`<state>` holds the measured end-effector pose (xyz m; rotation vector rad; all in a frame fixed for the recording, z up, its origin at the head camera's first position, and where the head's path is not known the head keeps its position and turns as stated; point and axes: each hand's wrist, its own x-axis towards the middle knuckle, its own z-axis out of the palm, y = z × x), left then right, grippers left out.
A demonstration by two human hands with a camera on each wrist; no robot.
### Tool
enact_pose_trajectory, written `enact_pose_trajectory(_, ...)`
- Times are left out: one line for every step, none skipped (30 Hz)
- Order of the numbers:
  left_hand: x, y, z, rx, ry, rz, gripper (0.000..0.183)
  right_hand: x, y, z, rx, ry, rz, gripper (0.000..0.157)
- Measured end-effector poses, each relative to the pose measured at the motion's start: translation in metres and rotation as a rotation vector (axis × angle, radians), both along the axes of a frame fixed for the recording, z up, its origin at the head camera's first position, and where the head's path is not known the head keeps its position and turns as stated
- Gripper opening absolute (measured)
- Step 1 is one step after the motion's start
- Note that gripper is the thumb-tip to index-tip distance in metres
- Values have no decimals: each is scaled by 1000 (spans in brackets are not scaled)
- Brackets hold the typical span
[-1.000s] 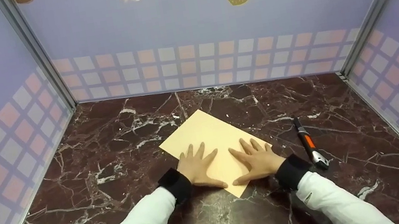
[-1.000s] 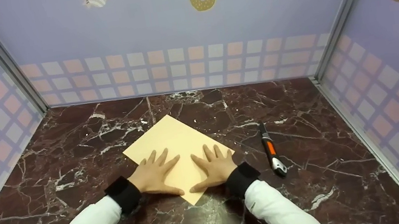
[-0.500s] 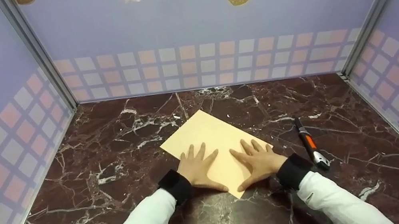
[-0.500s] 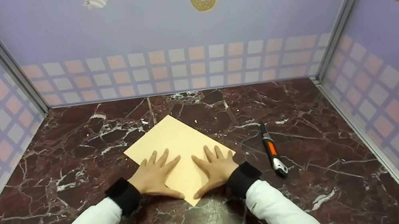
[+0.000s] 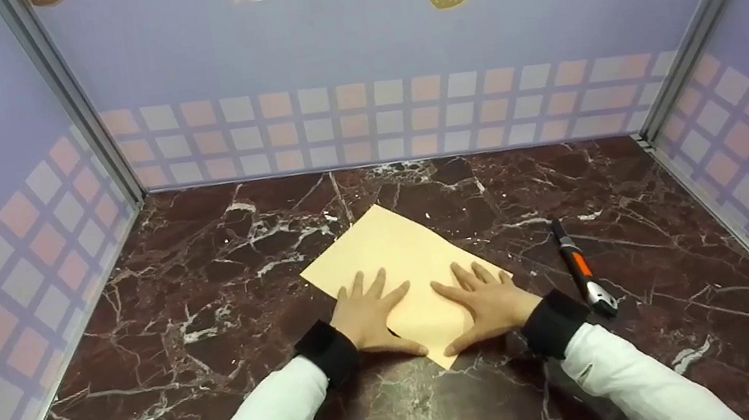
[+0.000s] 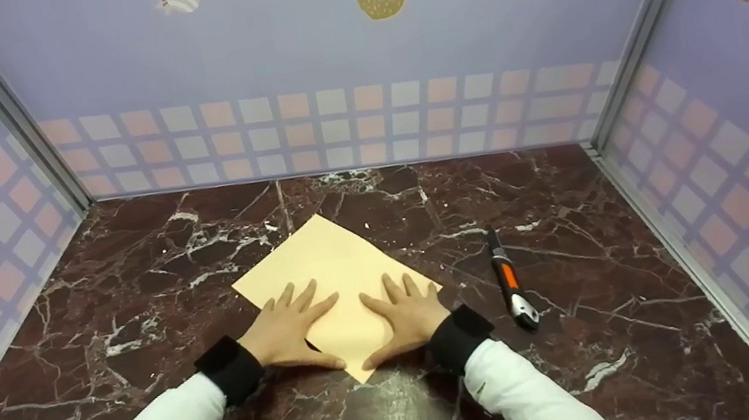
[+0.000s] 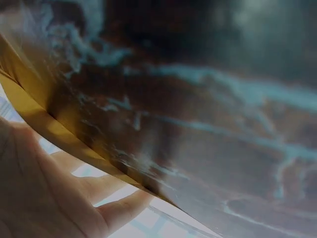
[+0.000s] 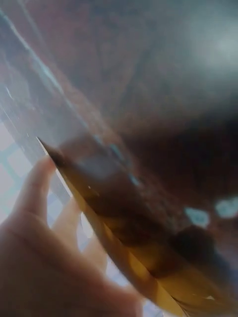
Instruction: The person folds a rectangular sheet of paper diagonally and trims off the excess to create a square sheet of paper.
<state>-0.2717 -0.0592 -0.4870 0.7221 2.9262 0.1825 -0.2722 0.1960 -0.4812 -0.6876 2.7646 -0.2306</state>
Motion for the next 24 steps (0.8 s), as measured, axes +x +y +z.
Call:
enact_pose_trajectory(0, 0, 0, 9, 2, -1, 114, 0, 0, 0, -1, 3, 3, 110)
enact_pose_trajectory(0, 0, -1, 17, 1, -2, 114, 0, 1, -1, -3, 6, 9, 109)
enact_pose_trajectory(1, -1, -1, 24, -2, -4, 113, 0, 2, -1, -5, 7, 15, 108)
enact_pose_trajectory(1, -1, -1, 31, -6, -5, 112, 0, 3, -1, -6, 6, 21, 108)
enact_pose_trajectory(1, 0, -1, 36, -11, -6, 111, 0, 4, 0, -8, 1, 27, 108)
enact_pose_trajectory(1, 0, -1, 42, -14, -6, 110, 0, 5, 0, -8, -4, 35, 108)
enact_pose_trajectory(1, 0, -1, 42, -18, -4, 110, 0, 6, 1, -8, -10, 42, 108)
enact_pose_trajectory(1, -1, -1, 42, -21, -2, 109, -1, 7, 2, -10, -16, 50, 109)
enact_pose_trajectory(1, -1, -1, 43, -23, 0, 108, -1, 8, 2, -13, -22, 58, 109)
enact_pose_trajectory(1, -1, 0, 43, -25, 3, 107, -1, 10, 3, -20, -28, 65, 109)
enact_pose_trajectory(1, -1, 0, 44, -27, 5, 106, -1, 11, 3, -28, -34, 73, 108)
enact_pose_trajectory(2, -1, 1, 45, -28, 7, 106, -1, 12, 3, -38, -40, 81, 108)
enact_pose_trajectory(2, -1, 1, 43, -30, 7, 104, -1, 13, 3, -49, -45, 87, 106)
enact_pose_trajectory(2, -1, 2, 46, -28, 8, 103, -1, 15, 3, -60, -48, 93, 105)
enact_pose_trajectory(2, -1, 2, 44, -28, 7, 102, -2, 16, 3, -72, -51, 98, 103)
enact_pose_trajectory(2, -1, 2, 43, -28, 8, 101, -2, 17, 3, -86, -53, 101, 100)
enact_pose_trajectory(2, -1, 2, 44, -28, 8, 99, -3, 18, 3, -98, -52, 104, 96)
enact_pose_trajectory(2, -1, 2, 43, -27, 9, 98, -3, 19, 2, -110, -47, 108, 92)
enact_pose_trajectory(2, -1, 2, 44, -27, 10, 97, -4, 19, 2, -122, -37, 116, 87)
enact_pose_trajectory(2, -1, 2, 44, -28, 12, 97, -5, 20, 2, -135, -29, 124, 82)
enact_pose_trajectory(2, -1, 2, 40, -28, 11, 97, -6, 21, 2, -146, -22, 131, 78)
enact_pose_trajectory(2, -1, 2, 34, -29, 10, 97, -7, 21, 2, -156, -17, 137, 74)
enact_pose_trajectory(1, -1, 2, 32, -30, 7, 98, -7, 21, 2, -161, -9, 145, 71)
enact_pose_trajectory(1, -1, 2, 25, -33, 1, 99, -8, 22, 1, -164, -2, 153, 69)
